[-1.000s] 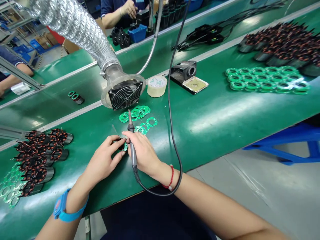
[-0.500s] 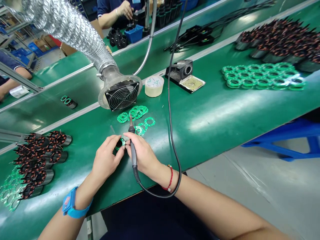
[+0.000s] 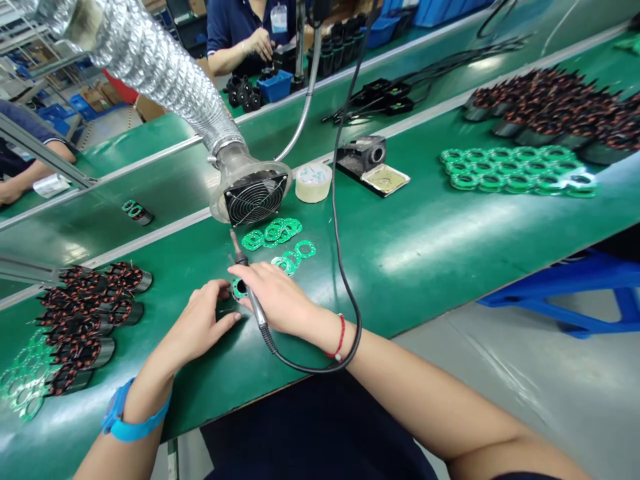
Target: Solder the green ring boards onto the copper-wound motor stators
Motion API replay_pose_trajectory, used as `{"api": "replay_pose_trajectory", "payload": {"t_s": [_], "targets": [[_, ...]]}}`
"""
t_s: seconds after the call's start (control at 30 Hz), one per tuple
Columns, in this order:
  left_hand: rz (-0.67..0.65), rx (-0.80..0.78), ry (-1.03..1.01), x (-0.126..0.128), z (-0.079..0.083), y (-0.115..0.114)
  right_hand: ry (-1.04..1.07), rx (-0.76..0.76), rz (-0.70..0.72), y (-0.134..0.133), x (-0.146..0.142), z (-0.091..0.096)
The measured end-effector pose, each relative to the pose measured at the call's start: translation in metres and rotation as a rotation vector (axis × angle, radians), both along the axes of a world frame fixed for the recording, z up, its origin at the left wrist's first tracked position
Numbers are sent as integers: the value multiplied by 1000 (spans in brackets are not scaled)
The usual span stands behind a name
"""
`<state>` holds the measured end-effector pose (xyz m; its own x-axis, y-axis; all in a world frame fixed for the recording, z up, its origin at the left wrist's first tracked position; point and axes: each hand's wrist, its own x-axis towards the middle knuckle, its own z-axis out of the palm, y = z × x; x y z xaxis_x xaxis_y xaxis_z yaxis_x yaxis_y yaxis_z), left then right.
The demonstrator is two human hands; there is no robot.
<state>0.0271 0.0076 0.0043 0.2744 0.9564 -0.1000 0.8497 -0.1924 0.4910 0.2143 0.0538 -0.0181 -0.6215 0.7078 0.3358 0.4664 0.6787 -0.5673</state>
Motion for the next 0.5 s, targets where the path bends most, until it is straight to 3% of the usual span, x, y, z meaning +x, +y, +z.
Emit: {"api": "replay_pose_trajectory", "payload": {"t_s": [0.1, 0.2, 0.4, 0.5], "targets": [[-1, -105, -38, -3, 8, 3, -6, 82, -88, -3, -4, -9], [120, -132, -158, -3, 8, 6, 17, 146, -102, -8, -5, -17], [327, -326, -771, 5, -8, 11, 109, 215, -4, -13, -5, -18], [364, -393, -856, 7, -12, 11, 203, 218, 85, -14, -4, -15]]}}
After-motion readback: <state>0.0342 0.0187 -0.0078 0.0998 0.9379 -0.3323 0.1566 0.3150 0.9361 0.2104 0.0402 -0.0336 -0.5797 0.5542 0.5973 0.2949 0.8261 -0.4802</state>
